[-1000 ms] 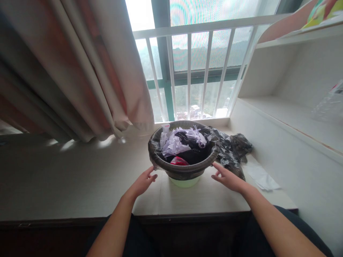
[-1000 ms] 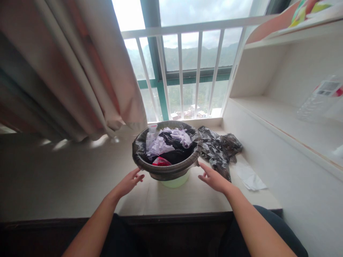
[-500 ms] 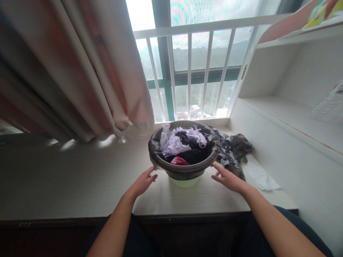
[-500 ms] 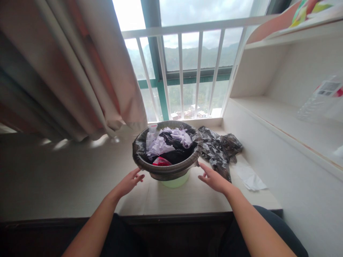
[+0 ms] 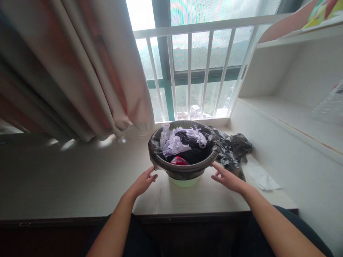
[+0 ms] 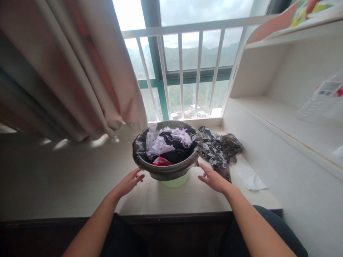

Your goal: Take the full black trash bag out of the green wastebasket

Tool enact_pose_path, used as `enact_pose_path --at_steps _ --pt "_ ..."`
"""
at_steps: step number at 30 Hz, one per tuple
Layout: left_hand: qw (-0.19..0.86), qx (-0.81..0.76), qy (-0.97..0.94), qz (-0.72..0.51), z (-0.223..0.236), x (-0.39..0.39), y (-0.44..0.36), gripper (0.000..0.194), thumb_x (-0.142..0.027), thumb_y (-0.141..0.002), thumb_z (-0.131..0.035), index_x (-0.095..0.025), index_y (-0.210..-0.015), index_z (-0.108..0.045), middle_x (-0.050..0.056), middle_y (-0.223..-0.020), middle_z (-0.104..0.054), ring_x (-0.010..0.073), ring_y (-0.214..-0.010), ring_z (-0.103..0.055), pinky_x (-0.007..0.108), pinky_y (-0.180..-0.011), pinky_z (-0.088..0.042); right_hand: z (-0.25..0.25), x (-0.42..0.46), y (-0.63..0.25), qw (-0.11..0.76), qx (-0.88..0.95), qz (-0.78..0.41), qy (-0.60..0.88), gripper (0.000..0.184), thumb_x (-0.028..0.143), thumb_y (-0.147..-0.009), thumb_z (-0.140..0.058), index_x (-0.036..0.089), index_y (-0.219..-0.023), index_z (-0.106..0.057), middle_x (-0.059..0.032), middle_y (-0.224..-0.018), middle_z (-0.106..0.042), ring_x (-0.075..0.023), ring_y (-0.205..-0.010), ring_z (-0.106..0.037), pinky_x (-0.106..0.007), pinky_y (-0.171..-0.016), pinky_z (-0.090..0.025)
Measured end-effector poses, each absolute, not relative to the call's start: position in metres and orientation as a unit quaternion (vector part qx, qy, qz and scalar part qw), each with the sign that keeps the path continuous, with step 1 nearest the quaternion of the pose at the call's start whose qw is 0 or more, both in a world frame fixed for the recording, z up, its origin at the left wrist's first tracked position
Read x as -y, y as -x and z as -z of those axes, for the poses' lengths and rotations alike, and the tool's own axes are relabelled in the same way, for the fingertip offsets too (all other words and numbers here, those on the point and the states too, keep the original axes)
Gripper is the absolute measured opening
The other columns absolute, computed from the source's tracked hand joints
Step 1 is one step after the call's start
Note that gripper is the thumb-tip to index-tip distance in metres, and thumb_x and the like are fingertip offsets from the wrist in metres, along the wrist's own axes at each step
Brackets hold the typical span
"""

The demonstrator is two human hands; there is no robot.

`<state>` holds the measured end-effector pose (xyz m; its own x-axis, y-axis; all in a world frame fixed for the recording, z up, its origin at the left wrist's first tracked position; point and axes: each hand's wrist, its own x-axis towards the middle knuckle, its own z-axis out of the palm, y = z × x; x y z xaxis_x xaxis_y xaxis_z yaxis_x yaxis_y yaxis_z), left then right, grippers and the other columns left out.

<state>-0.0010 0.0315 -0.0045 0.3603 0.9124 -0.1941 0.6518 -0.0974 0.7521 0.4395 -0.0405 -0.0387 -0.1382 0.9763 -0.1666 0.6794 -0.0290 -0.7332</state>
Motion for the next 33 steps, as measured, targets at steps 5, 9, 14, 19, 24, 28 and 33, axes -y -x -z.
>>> enact_pose_path --at_steps 5,9,14,19,24,28,33 --pt "0.404 -0.543 -0.717 -0.167 0.0053 -0.0318 0.0013 0.070 -0.054 -0.090 -0.054 -0.017 -0.149 -0.049 0.010 -0.104 -0.073 0.0262 -0.090 -0.069 0.036 -0.078 -0.052 0.0335 0.0416 -0.4373 0.203 0.660 -0.358 0.628 0.086 0.057 -0.090 -0.054 0.019 -0.164 -0.031 -0.0062 -0.099 -0.068 -0.0269 -0.093 -0.067 -0.043 -0.095 -0.051" --pt "0.404 -0.541 -0.718 -0.168 0.0058 -0.0316 0.0011 0.068 -0.054 -0.090 -0.055 -0.018 -0.148 -0.051 0.010 -0.102 -0.073 0.0261 -0.089 -0.068 0.036 -0.078 -0.052 0.0326 0.0417 -0.4369 0.195 0.660 -0.362 0.629 0.086 0.058 -0.091 -0.053 0.019 -0.164 -0.030 -0.0065 -0.101 -0.068 -0.0269 -0.094 -0.067 -0.043 -0.095 -0.051" --pt "0.405 -0.536 -0.721 -0.170 0.0039 -0.0305 -0.0001 0.068 -0.054 -0.091 -0.054 -0.018 -0.149 -0.050 0.010 -0.108 -0.073 0.0256 -0.089 -0.068 0.036 -0.079 -0.052 0.0332 0.0422 -0.4370 0.199 0.659 -0.363 0.627 0.084 0.057 -0.092 -0.054 0.022 -0.164 -0.031 -0.0057 -0.101 -0.069 -0.0268 -0.094 -0.067 -0.043 -0.096 -0.051" --pt "0.406 -0.533 -0.721 -0.173 0.0016 -0.0297 -0.0008 0.066 -0.052 -0.090 -0.055 -0.019 -0.148 -0.053 0.011 -0.109 -0.074 0.0255 -0.088 -0.068 0.036 -0.078 -0.053 0.0334 0.0426 -0.4370 0.203 0.660 -0.364 0.625 0.082 0.056 -0.092 -0.054 0.024 -0.164 -0.031 -0.0050 -0.100 -0.069 -0.0266 -0.093 -0.067 -0.044 -0.095 -0.052" --pt "0.400 -0.531 -0.726 -0.175 0.0028 -0.0305 -0.0006 0.064 -0.051 -0.091 -0.054 -0.018 -0.146 -0.055 0.011 -0.106 -0.074 0.0257 -0.087 -0.068 0.036 -0.078 -0.053 0.0326 0.0422 -0.4363 0.198 0.660 -0.365 0.626 0.085 0.057 -0.091 -0.054 0.019 -0.164 -0.030 -0.0061 -0.100 -0.069 -0.0270 -0.094 -0.067 -0.043 -0.096 -0.052" --pt "0.398 -0.526 -0.731 -0.177 0.0052 -0.0318 -0.0004 0.062 -0.051 -0.091 -0.054 -0.017 -0.143 -0.057 0.011 -0.109 -0.075 0.0252 -0.087 -0.069 0.036 -0.078 -0.054 0.0307 0.0421 -0.4350 0.192 0.662 -0.363 0.627 0.087 0.058 -0.090 -0.052 0.017 -0.164 -0.030 -0.0069 -0.101 -0.069 -0.0268 -0.094 -0.068 -0.042 -0.096 -0.051" --pt "0.397 -0.522 -0.734 -0.175 0.0056 -0.0321 -0.0003 0.062 -0.051 -0.092 -0.053 -0.017 -0.144 -0.056 0.011 -0.113 -0.075 0.0250 -0.087 -0.069 0.036 -0.078 -0.053 0.0313 0.0426 -0.4349 0.190 0.663 -0.367 0.625 0.085 0.056 -0.092 -0.052 0.019 -0.165 -0.028 -0.0066 -0.101 -0.070 -0.0271 -0.094 -0.068 -0.043 -0.096 -0.052"
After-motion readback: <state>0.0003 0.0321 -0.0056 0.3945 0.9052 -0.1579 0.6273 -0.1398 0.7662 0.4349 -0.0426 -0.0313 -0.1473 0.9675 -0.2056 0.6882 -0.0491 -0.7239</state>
